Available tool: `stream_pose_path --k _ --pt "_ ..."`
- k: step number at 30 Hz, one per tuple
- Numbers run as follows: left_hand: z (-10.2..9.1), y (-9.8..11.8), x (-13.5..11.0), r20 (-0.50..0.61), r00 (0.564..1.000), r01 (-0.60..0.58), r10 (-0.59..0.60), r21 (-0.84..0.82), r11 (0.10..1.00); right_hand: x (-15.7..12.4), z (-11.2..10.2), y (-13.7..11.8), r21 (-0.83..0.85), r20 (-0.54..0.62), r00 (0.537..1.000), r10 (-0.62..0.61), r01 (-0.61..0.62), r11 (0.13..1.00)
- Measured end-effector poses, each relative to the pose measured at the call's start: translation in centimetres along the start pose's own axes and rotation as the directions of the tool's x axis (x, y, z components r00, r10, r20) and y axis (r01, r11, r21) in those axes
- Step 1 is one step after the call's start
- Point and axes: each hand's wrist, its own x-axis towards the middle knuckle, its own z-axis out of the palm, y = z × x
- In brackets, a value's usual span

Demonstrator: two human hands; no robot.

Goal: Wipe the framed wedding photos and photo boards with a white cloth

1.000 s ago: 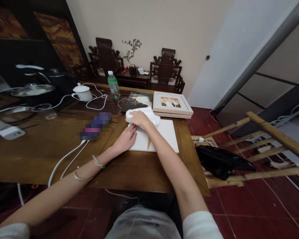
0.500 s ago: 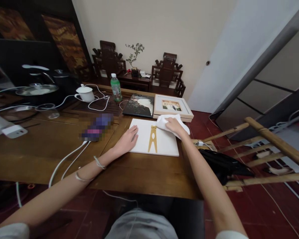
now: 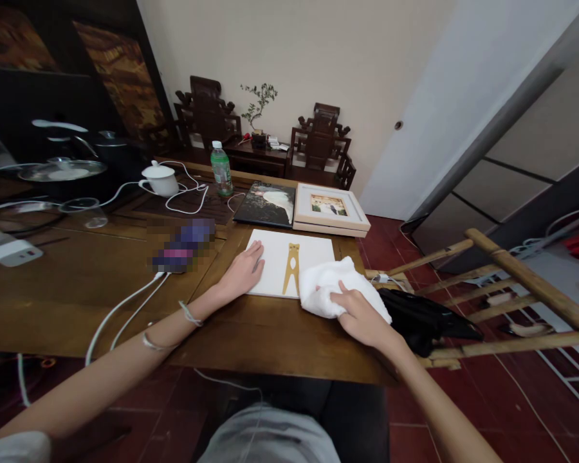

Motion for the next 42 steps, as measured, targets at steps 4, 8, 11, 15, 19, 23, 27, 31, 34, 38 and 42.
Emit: stream_pose_path --k 4,8,11,15,19,23,27,31,34,38,42 --pt "-0.6 -0.1 0.0 0.02 1.0 0.008 -0.009 0.018 1.0 3.4 -0.8 1.7 -0.027 -0.049 0.997 0.053 -0.055 0.998" --pt "-1.1 -0.1 0.1 0.037 0.999 0.036 -0.036 0.017 0.999 8.3 -1.5 4.3 0.013 -0.106 0.992 0.062 -0.061 0.998" --pt "-1.2 -0.1 0.0 0.071 0.997 0.039 -0.041 0.02 0.999 11.5 -2.2 5.9 0.029 -0.131 0.987 0.088 -0.085 0.996" --pt "-0.8 -0.5 0.0 0.075 0.997 0.034 -0.035 0.013 0.999 13.8 -2.7 6.8 0.021 -0.163 0.98 0.118 -0.116 0.993" --pt "0.0 -1.1 0.1 0.035 0.999 0.013 -0.013 -0.011 1.0 13.1 -2.1 6.3 0.007 -0.181 0.978 0.101 -0.102 0.995" --pt "0.3 -1.4 0.2 0.013 1.0 -0.004 0.005 -0.051 0.999 9.2 -1.0 4.5 -0.014 -0.156 0.985 0.076 -0.079 0.997" --pt "0.3 -1.3 0.2 0.03 1.0 0.013 -0.01 -0.098 0.995 3.6 -0.3 1.9 -0.012 -0.069 0.997 0.045 -0.046 0.999" --pt "0.5 -1.3 0.2 0.005 1.0 0.005 -0.004 -0.132 0.991 0.0 -0.3 0.0 0.003 0.022 1.0 0.003 -0.003 1.0" --pt "0.6 -1.5 0.2 -0.005 1.0 -0.008 0.007 -0.124 0.992 0.2 -0.5 -0.1 0.009 0.041 0.999 -0.018 0.018 1.0" --pt "0.6 -1.5 0.2 0.002 1.0 -0.01 0.011 -0.11 0.994 3.8 -0.9 1.9 0.008 -0.028 1.0 0.006 -0.005 1.0" --pt "0.5 -1.7 0.2 -0.009 1.0 -0.013 0.012 -0.132 0.991 9.0 -1.6 4.7 0.039 -0.094 0.995 0.026 -0.022 0.999"
